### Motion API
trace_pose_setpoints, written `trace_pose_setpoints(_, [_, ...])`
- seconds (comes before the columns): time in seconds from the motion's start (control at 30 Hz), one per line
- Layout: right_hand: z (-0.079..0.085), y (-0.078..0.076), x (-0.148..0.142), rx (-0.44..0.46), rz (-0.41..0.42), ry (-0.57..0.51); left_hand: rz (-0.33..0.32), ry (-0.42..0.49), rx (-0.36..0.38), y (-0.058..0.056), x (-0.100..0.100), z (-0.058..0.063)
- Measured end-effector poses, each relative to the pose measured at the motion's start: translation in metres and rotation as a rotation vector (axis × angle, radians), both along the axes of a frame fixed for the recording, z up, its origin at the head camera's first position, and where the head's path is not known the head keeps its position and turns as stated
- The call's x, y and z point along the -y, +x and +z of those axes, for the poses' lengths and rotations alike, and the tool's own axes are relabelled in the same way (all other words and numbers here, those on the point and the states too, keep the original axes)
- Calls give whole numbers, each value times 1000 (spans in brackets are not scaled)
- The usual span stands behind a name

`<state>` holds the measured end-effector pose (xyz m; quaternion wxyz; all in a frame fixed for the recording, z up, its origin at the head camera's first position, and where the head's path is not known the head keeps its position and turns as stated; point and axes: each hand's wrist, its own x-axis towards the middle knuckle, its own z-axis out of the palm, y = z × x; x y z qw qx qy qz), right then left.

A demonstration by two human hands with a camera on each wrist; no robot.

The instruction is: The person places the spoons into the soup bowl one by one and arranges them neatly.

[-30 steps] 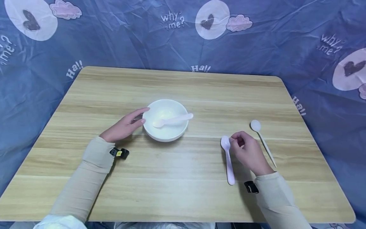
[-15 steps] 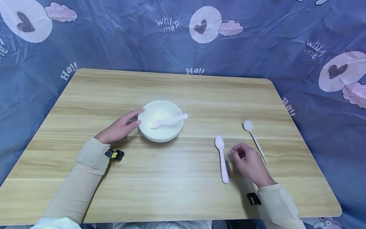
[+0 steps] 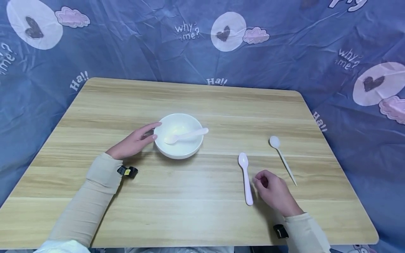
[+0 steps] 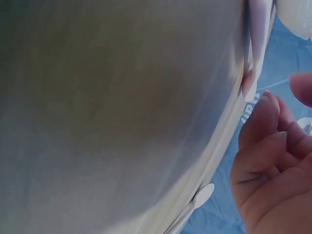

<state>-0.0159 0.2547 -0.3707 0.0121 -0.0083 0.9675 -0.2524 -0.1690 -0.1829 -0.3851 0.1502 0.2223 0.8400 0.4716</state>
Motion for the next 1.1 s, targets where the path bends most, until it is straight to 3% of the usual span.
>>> trace_pose_setpoints(0.47, [1, 2, 7, 204, 20, 34, -6, -24, -16, -1, 1, 5])
trace_pose_setpoints(0.8, [-2, 8, 10, 221, 48, 20, -11, -11, 5, 1, -1, 3])
trace_pose_setpoints(1.1, [-2, 7, 14, 264, 25, 19, -14, -8, -1, 2, -2, 4])
